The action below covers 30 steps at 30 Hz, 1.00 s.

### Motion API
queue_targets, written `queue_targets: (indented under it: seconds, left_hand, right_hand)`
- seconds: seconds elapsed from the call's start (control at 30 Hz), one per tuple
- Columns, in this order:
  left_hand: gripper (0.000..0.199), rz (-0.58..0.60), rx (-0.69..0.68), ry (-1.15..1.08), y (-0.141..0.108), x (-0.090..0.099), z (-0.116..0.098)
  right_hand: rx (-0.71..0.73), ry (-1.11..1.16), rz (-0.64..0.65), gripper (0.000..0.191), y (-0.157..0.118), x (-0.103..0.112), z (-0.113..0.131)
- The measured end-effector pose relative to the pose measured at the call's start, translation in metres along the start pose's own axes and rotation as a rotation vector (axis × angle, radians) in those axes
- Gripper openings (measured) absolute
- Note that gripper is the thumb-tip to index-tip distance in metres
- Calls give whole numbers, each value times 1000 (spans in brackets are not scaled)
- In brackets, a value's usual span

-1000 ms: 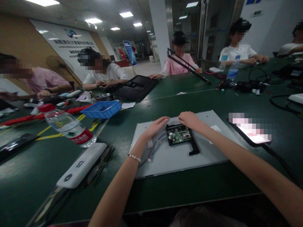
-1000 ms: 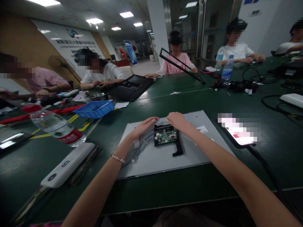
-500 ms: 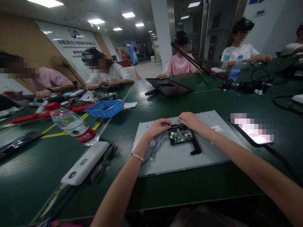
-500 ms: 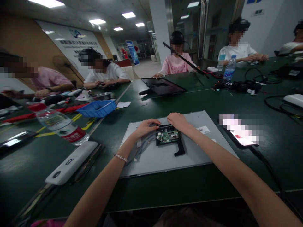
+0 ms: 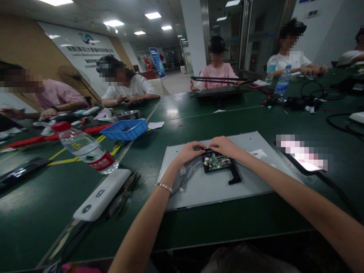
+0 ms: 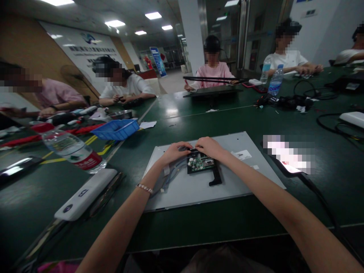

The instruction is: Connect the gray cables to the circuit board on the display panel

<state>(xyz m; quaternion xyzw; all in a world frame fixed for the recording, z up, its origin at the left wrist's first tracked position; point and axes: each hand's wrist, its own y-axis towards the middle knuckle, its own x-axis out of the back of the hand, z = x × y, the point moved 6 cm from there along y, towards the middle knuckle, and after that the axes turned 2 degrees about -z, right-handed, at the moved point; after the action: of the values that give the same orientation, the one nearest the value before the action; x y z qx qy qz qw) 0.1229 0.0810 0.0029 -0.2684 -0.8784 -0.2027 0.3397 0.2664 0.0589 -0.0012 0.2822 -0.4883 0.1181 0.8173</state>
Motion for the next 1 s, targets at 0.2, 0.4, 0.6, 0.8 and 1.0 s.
queue_targets:
  seconds: [0.2, 0.4, 0.6, 0.8, 1.0]
  left_hand:
    - [21, 7, -10, -21, -1, 1, -3]
    - [21, 14, -41, -25, 0, -1, 0]
    - [22, -7, -62, 12, 2, -2, 6]
    - [22, -25, -60, 60, 2, -2, 7]
    - [20, -30, -67, 47, 3, -2, 6]
  right_hand:
    - [67, 66, -32, 17, 1, -2, -3]
    - [44, 54, -51, 17, 0, -5, -5]
    - [79, 59, -29, 17, -2, -3, 0]
    - [84, 51, -21, 20, -2, 2, 5]
    - [-39, 2, -77, 24, -17, 40, -4]
